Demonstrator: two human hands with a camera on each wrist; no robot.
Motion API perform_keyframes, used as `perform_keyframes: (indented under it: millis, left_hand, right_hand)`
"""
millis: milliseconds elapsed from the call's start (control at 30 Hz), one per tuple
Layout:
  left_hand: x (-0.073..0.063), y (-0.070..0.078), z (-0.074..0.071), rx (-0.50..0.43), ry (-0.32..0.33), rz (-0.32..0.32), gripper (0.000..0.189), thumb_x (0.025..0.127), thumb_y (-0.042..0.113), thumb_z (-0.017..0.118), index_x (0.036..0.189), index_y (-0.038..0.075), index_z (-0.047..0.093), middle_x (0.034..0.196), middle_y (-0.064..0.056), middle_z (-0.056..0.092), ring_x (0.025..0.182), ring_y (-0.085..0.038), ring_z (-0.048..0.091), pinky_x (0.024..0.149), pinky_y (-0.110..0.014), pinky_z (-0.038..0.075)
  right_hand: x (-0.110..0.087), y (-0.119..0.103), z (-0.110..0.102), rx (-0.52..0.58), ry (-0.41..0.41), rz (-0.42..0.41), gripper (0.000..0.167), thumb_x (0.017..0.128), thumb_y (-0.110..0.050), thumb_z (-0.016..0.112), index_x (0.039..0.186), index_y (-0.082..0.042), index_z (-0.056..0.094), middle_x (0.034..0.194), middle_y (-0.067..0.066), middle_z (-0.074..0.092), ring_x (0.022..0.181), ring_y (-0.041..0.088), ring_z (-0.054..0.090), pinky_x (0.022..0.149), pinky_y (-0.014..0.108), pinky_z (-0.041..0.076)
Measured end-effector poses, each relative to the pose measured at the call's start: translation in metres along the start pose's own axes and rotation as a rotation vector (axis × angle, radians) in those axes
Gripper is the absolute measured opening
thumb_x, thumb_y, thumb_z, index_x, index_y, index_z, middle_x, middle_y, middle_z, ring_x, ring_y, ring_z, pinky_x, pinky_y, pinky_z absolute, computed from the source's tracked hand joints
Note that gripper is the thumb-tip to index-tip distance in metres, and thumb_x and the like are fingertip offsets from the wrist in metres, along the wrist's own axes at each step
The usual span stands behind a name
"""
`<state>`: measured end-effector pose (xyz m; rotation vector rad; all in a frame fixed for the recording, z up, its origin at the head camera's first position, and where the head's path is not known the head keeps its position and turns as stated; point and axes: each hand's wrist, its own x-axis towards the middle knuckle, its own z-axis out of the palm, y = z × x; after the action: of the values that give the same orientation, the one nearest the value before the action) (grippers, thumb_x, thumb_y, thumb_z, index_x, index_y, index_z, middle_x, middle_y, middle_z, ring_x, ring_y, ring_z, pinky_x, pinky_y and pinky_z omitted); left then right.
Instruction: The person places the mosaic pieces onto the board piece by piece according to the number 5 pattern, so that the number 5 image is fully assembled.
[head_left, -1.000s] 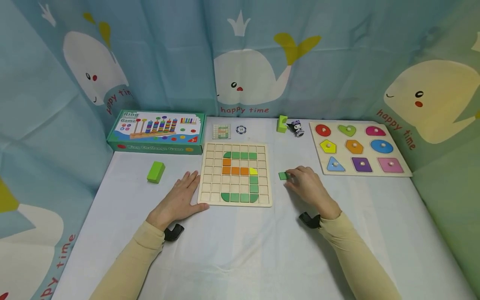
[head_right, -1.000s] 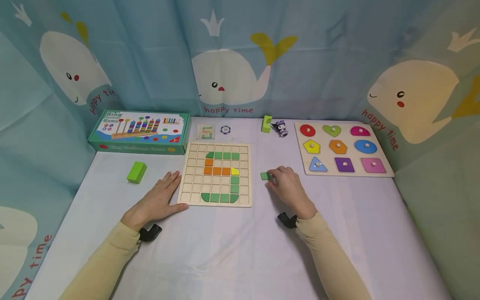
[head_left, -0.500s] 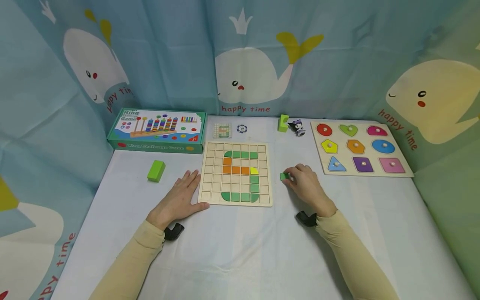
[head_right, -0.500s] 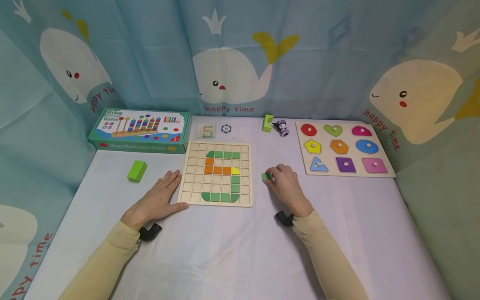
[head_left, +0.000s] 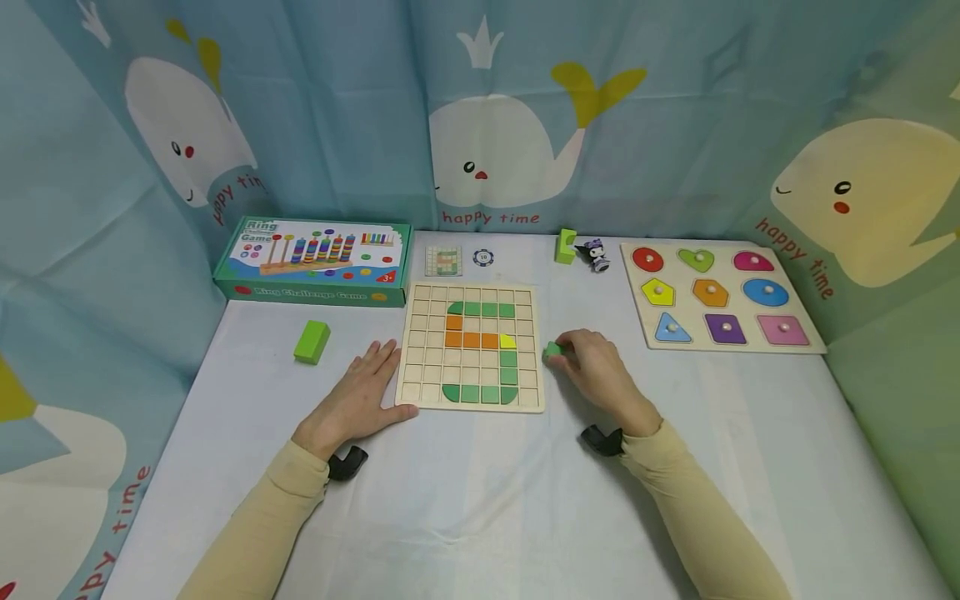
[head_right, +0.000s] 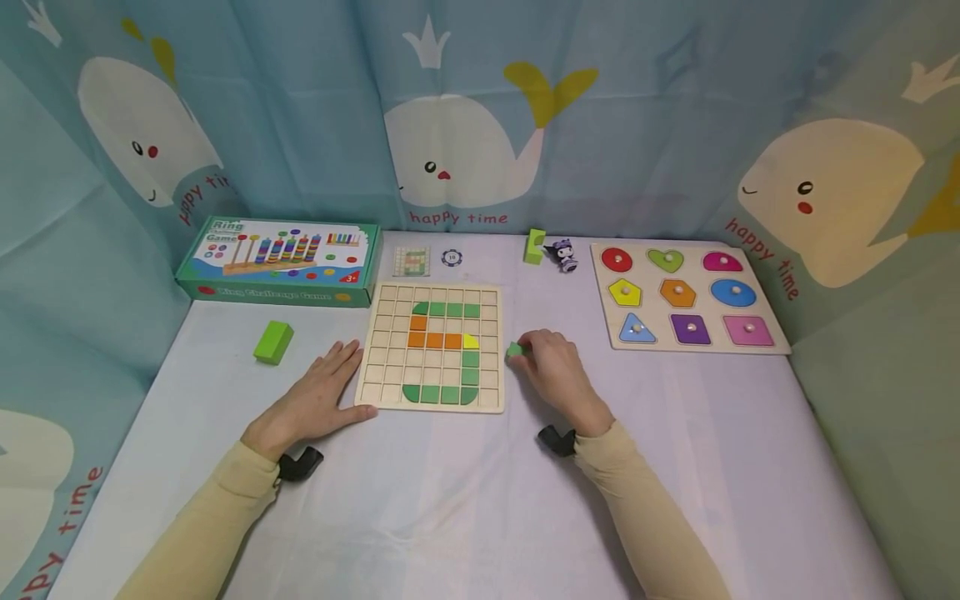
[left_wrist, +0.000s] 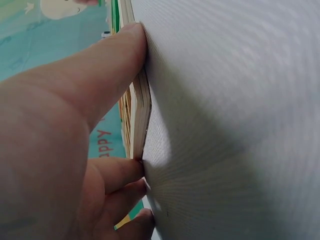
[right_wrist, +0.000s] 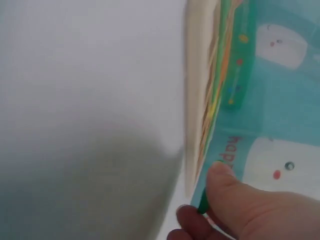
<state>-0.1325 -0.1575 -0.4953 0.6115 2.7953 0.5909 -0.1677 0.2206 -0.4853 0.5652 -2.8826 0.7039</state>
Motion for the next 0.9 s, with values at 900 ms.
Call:
perform_keyframes:
  millis: [900]
  left_hand:
    - [0.000, 0.001, -0.001, 0.009, 0.011, 0.004, 0.098, 0.087, 0.052, 0.069, 0.151, -0.008, 0.024, 0.159, -0.021, 0.017, 0.146, -0.037, 0.009, 0.114, -0.055, 0.014]
  right_hand:
    - [0.023, -0.083, 0.038, 0.057, -0.012, -0.338, 0.027, 0.085, -0.018, 0.078, 0.104, 0.001, 0.072, 0.096, 0.009, 0.065, 0.087, 0.024, 0.057, 0.076, 0.035, 0.049]
